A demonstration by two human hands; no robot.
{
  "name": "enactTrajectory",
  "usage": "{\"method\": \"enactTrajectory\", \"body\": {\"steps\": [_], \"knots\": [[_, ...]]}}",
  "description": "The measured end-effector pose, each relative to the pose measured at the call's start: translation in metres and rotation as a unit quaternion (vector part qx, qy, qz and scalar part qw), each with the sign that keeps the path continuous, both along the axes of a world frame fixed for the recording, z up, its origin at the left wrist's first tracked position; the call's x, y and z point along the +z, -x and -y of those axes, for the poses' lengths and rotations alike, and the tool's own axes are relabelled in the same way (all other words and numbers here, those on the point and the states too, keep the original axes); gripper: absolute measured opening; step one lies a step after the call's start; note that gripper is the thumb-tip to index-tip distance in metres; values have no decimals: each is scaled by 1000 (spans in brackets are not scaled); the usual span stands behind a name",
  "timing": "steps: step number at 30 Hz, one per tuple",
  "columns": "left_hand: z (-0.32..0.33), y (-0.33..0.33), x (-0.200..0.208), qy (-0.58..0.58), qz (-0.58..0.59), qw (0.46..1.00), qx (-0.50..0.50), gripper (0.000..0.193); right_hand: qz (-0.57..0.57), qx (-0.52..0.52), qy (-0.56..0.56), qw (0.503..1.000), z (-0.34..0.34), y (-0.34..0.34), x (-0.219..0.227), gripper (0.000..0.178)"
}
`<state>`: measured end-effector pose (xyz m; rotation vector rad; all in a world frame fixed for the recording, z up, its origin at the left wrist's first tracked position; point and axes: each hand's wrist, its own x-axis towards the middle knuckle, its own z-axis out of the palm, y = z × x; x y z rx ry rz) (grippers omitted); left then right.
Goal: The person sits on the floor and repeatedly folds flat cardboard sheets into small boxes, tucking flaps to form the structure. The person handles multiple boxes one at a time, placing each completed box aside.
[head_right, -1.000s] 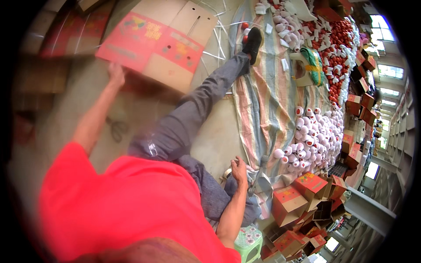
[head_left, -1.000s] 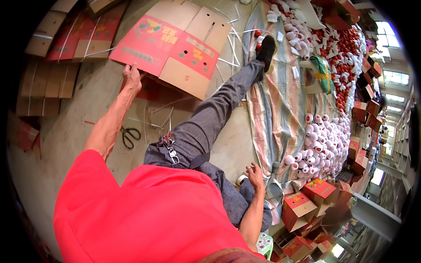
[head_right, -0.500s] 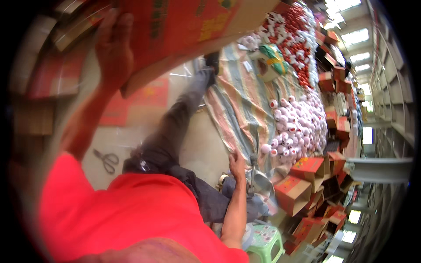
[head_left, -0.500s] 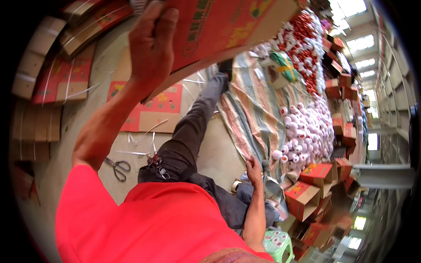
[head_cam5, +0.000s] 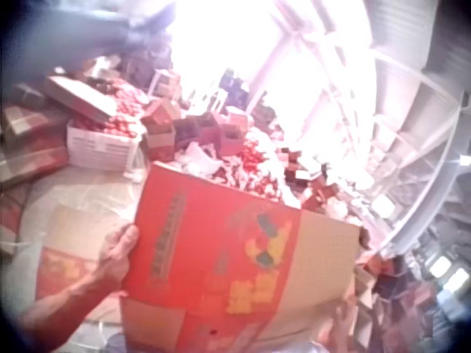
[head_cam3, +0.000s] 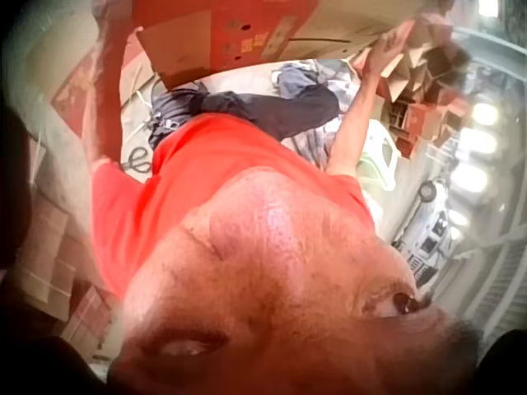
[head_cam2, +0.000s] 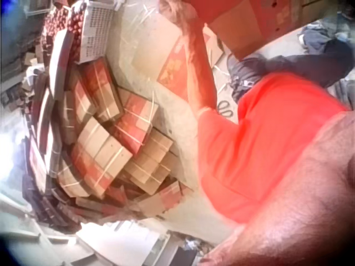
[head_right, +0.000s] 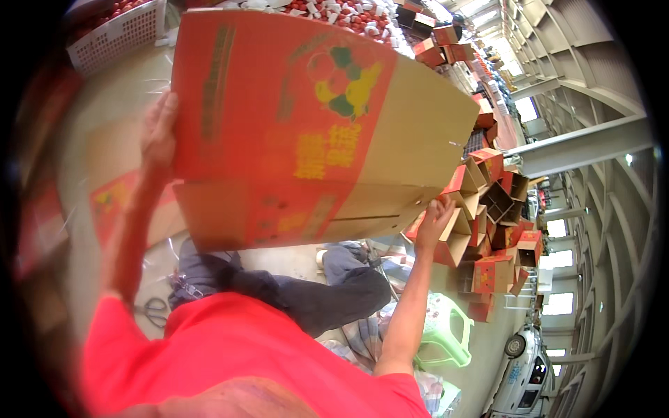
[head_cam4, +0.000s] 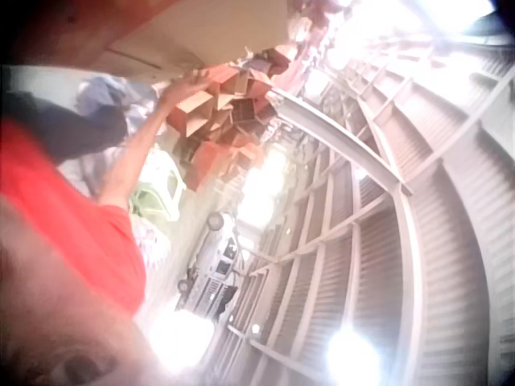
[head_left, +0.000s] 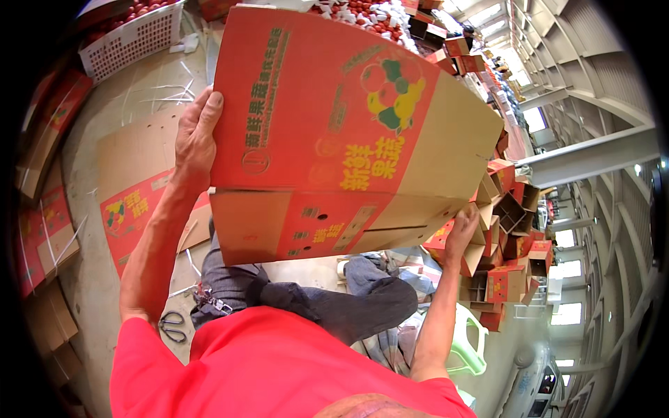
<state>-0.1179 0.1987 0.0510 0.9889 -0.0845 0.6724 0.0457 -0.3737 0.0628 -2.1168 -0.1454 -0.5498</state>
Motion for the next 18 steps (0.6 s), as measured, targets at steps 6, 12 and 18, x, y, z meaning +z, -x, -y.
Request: {"method": "enactTrajectory", "body": {"steps": [6, 12, 18], "knots": [[6, -17, -5, 11, -119, 992, 47, 29, -116, 19, -51, 992, 53, 48, -14, 35], [-11, -122, -97, -140, -135, 977, 85, 28, -63, 41, -37, 997, 38, 80, 86, 27], [69, -192, -209, -405, -273, 869, 79, 46, -65, 61, 88, 992, -7, 110, 201, 17]]}}
